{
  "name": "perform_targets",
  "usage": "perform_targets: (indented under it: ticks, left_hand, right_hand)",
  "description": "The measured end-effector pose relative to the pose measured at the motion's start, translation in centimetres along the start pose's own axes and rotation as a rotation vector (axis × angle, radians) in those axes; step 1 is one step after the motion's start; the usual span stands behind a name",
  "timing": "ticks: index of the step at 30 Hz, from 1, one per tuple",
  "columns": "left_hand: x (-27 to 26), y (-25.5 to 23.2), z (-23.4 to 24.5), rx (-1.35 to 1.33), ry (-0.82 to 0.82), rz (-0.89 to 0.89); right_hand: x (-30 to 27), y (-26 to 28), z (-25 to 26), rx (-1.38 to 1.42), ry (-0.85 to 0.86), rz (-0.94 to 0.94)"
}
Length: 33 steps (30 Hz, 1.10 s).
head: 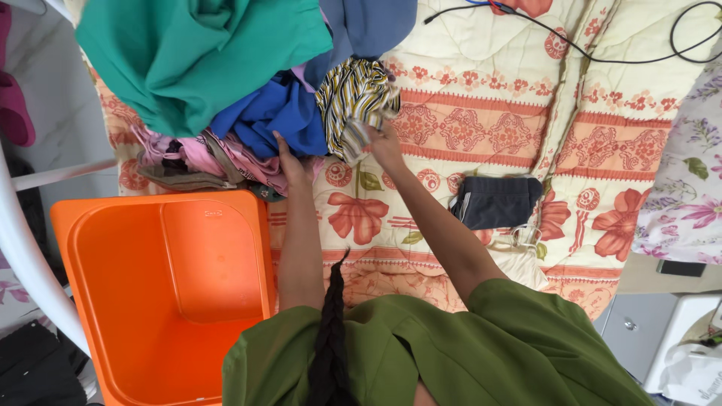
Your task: The person empties an orange bin of clothes onto a bed, then folds several items one by one, including a white top, striped shorts, a green top, and a blue top. The folded items are placed in a neat pile on the bed.
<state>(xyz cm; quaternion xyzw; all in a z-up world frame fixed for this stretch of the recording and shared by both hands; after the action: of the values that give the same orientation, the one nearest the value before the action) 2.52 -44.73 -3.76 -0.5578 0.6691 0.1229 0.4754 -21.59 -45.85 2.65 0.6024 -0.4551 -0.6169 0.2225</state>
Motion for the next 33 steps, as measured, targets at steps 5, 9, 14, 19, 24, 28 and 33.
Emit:
perform_targets:
  ticks: [5,9,14,19,24,28,33]
  left_hand:
    - [-1.4,0.2,-0.4,-0.015,0.055,-0.063]
    - [-6.9,2.1,-1.6,0.149,-0.189,-0.009]
    - [-19.8,2.7,-8.5,0.588,0.086,-0.564]
    - [-35.1,-2.1,-16.5,1.198,0.794,-1.158]
    - [-45.6,-2.4,-17.7,1.275,1.465,-0.656]
    - [-49.6,-1.9,-13.2,1.197,1.659,-0.449]
    - [-47.8,1.4,-6.1,1.558,1.558,-0.047]
  right_hand:
    - [-3.9,6.7,3.7,0.342,0.024,0.229]
    - [-8.8,13.5,4.7,0.487,0.175,0.424]
    - [-18.5,20.3,6.0,0.02,0.233,0.571]
    - [-29.5,23.4,7.3,-0.45,0.413,0.501]
    - [-39.8,23.2,8.6,-0.51,0.655,0.485]
    - [-46.2,22.2,12.6,-0.286,0.725,0.475]
    - [-49.5,19.6,17.2,-0.432,0.288,0.529]
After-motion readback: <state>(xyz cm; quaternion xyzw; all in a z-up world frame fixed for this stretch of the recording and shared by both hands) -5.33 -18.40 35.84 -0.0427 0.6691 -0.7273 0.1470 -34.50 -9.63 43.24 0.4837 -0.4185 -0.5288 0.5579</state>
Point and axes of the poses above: each hand's wrist, its own x-axis towards the middle knuckle, its own z-axis out of the back of the hand, y = z × x, the point moved 3 cm from there along x, towards the middle knuckle, and after that the axes turned 3 degrees about x, right-handed, at the moved point
